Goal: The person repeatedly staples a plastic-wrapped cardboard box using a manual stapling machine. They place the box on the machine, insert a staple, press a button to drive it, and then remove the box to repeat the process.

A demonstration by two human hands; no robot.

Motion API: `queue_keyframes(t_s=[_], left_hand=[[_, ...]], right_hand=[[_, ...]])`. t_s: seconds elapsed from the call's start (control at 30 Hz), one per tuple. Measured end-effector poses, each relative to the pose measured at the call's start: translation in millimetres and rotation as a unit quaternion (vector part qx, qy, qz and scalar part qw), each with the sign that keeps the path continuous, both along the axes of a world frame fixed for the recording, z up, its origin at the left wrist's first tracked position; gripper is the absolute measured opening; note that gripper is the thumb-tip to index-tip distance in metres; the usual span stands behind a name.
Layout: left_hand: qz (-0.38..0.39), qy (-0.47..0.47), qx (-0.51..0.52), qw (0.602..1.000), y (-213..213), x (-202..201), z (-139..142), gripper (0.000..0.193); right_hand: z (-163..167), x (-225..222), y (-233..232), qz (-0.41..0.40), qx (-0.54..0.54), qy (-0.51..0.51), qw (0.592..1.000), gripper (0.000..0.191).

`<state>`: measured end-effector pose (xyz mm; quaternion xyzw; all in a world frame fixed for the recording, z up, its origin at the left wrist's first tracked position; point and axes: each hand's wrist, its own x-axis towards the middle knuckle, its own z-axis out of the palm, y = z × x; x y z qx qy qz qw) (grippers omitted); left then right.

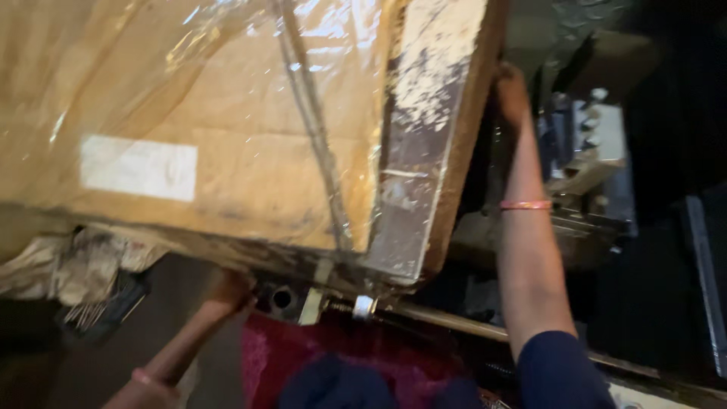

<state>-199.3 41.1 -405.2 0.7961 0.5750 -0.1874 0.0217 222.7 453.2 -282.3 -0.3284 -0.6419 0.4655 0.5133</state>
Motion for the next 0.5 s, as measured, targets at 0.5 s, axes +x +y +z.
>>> queue_keyframes(t_s=[0.5], left_hand=[[0.194, -0.009, -0.151, 0.969, 6.6, -6.0, -47.0, 0.035]], right_hand=[[28.3, -12.8, -31.0, -0.053, -0.057, 0.031, 0.997, 0.038]])
